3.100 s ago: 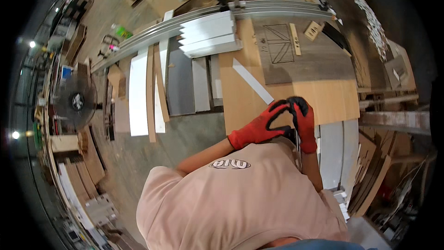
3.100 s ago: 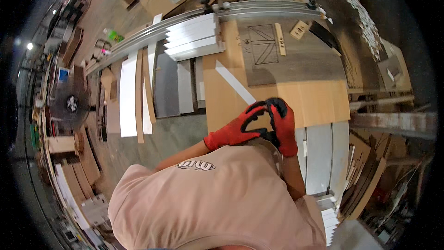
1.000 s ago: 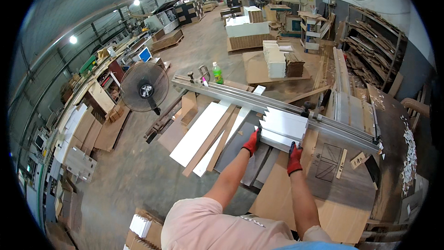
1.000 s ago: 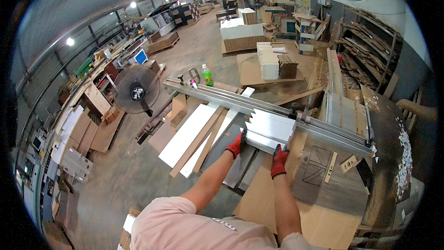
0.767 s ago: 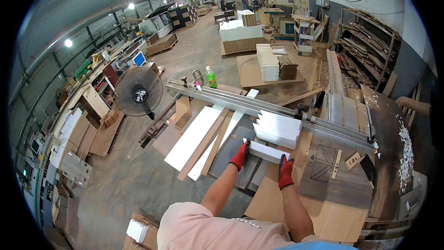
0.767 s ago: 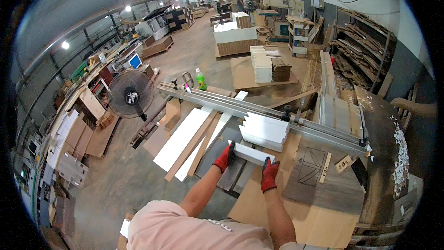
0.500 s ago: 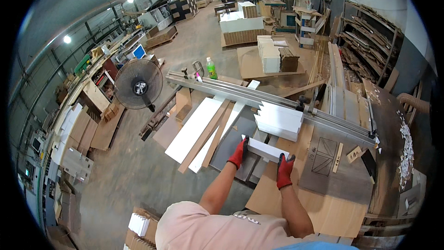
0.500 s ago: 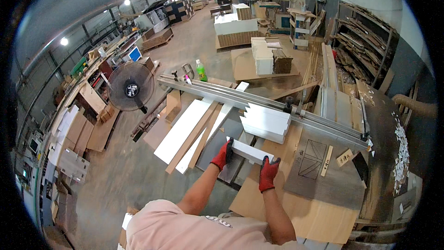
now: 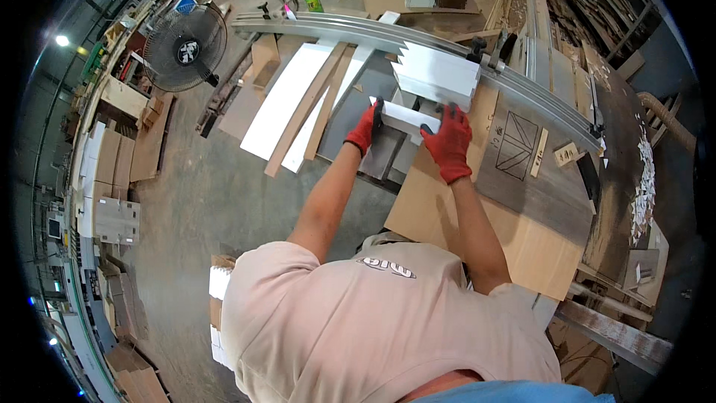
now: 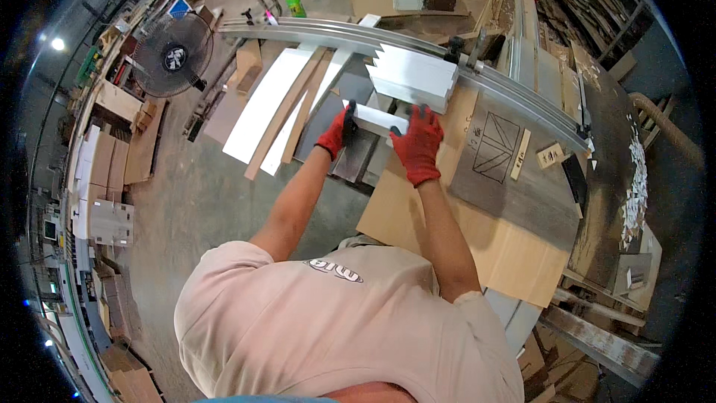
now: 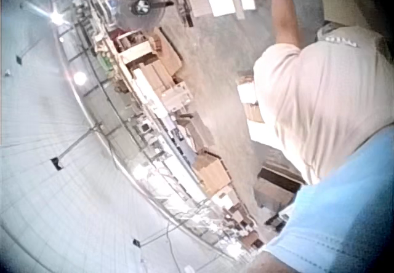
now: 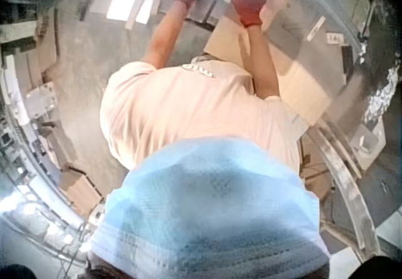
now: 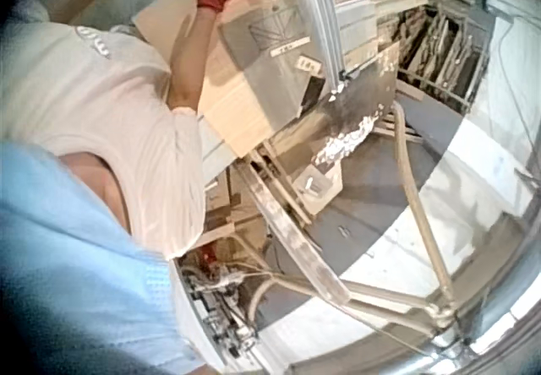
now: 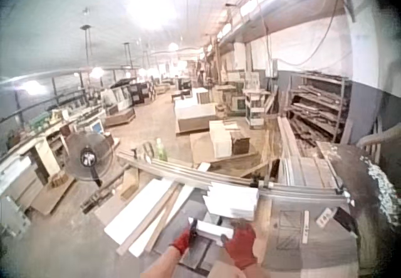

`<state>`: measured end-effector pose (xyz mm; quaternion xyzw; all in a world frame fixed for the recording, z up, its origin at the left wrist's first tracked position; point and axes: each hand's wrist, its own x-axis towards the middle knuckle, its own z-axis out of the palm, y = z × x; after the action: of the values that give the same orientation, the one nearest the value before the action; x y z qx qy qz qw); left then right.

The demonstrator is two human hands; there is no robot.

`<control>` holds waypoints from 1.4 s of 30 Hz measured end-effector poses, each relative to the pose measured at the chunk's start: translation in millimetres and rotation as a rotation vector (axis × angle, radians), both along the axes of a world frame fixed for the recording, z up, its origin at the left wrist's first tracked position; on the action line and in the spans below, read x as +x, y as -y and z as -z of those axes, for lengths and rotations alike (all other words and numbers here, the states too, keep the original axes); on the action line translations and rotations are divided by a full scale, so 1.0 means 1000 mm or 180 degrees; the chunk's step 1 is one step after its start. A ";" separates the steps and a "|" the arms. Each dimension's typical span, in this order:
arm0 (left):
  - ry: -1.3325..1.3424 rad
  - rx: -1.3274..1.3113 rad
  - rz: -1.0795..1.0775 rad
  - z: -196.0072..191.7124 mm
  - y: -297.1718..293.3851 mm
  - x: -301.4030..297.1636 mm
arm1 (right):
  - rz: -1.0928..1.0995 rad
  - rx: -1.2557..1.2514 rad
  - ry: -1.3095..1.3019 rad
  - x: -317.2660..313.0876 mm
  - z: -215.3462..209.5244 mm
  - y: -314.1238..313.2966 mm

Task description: The person measures several white wood pieces using a caliper and moves them across a workstation in a workshop.

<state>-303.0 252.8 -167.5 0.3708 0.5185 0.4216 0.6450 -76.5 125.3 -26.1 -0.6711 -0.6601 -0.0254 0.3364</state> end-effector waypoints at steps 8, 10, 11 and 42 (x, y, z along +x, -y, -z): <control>0.0765 0.0411 -0.0991 -0.046 0.036 0.008 | -0.1147 -0.0881 0.0774 -0.004 -0.001 -0.044; 0.0942 0.0646 -0.1464 -0.062 0.064 0.011 | -0.1336 -0.0579 0.0619 0.002 0.003 -0.049; 0.0940 0.0650 -0.1570 -0.070 0.076 0.012 | -0.1380 -0.0531 0.0549 0.004 0.005 -0.049; 0.0486 0.1631 0.0125 -0.291 0.201 0.075 | -0.2089 -0.1309 -0.4180 0.025 -0.120 0.100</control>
<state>-228.3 51.9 123.6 0.4990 0.3374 0.5532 0.5755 -51.4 25.4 94.2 -0.3669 -0.4816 0.6039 0.5185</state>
